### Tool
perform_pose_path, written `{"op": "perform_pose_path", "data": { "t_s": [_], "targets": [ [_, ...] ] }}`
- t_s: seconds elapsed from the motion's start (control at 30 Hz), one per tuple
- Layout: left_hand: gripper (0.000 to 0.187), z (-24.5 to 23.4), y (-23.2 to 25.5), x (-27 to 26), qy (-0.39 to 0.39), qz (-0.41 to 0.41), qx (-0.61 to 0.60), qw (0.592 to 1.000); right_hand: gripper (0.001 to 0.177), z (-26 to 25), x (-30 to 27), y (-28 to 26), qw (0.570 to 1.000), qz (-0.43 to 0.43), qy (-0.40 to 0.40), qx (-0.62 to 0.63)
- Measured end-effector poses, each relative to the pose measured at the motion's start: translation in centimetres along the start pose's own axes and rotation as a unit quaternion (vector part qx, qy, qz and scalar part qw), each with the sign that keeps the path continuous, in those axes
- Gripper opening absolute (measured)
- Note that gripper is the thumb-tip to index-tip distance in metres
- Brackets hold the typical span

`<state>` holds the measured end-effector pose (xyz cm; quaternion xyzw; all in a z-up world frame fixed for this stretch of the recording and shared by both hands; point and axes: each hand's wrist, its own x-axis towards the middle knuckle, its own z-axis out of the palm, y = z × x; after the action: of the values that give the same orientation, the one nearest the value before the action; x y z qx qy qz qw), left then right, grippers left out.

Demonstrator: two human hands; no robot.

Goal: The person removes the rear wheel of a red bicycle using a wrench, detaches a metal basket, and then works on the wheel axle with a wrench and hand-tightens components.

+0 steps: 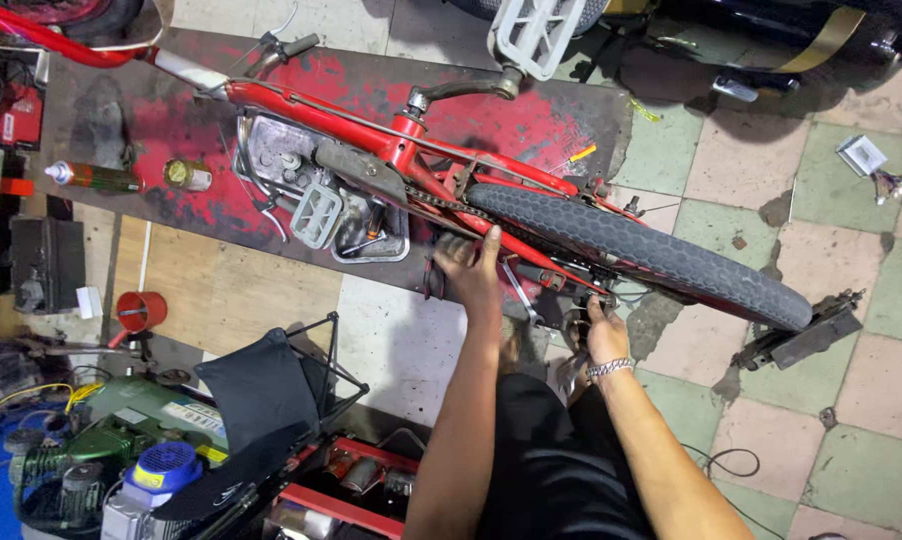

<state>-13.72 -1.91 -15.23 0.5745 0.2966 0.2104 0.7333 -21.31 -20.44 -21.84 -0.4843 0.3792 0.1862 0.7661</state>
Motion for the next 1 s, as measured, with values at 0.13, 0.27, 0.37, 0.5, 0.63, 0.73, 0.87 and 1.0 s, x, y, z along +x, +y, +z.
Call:
{"op": "perform_pose_path", "data": {
  "t_s": [0.13,0.27,0.37,0.5,0.63,0.73,0.87,1.0],
  "targets": [
    [0.081,2.1,3.0,-2.0,0.001,-0.044,-0.047,0.998,0.030,0.3,-0.5,-0.6,0.999,0.030,0.022,-0.021],
    [0.082,3.5,7.7,-3.2,0.020,0.162,0.203,0.965,0.030,1.1,-1.1,-1.4,0.998,0.035,0.032,-0.035],
    [0.083,2.2,13.1,-2.4,-0.080,0.424,0.440,0.788,0.030,1.2,-1.0,-1.7,0.998,0.035,0.029,-0.041],
    [0.103,3.6,19.3,4.5,-0.312,0.471,0.611,0.555,0.032,1.1,-0.9,-0.9,0.999,0.008,0.029,-0.035],
    [0.109,9.4,20.7,9.8,-0.465,0.352,0.736,0.344,0.031,1.3,-0.8,-0.9,0.997,0.013,0.051,-0.051],
    [0.099,11.9,20.4,12.1,-0.583,0.317,0.701,0.261,0.030,1.6,-1.1,-0.8,0.999,0.011,0.039,-0.031],
    [0.079,13.6,18.9,12.9,-0.665,0.345,0.641,0.170,0.030,1.8,-1.3,-0.7,0.999,0.017,0.048,-0.002],
    [0.084,13.4,18.0,13.1,-0.660,0.354,0.643,0.162,0.028,1.9,-1.2,-0.3,0.999,0.002,0.050,0.021]
  ]
}}
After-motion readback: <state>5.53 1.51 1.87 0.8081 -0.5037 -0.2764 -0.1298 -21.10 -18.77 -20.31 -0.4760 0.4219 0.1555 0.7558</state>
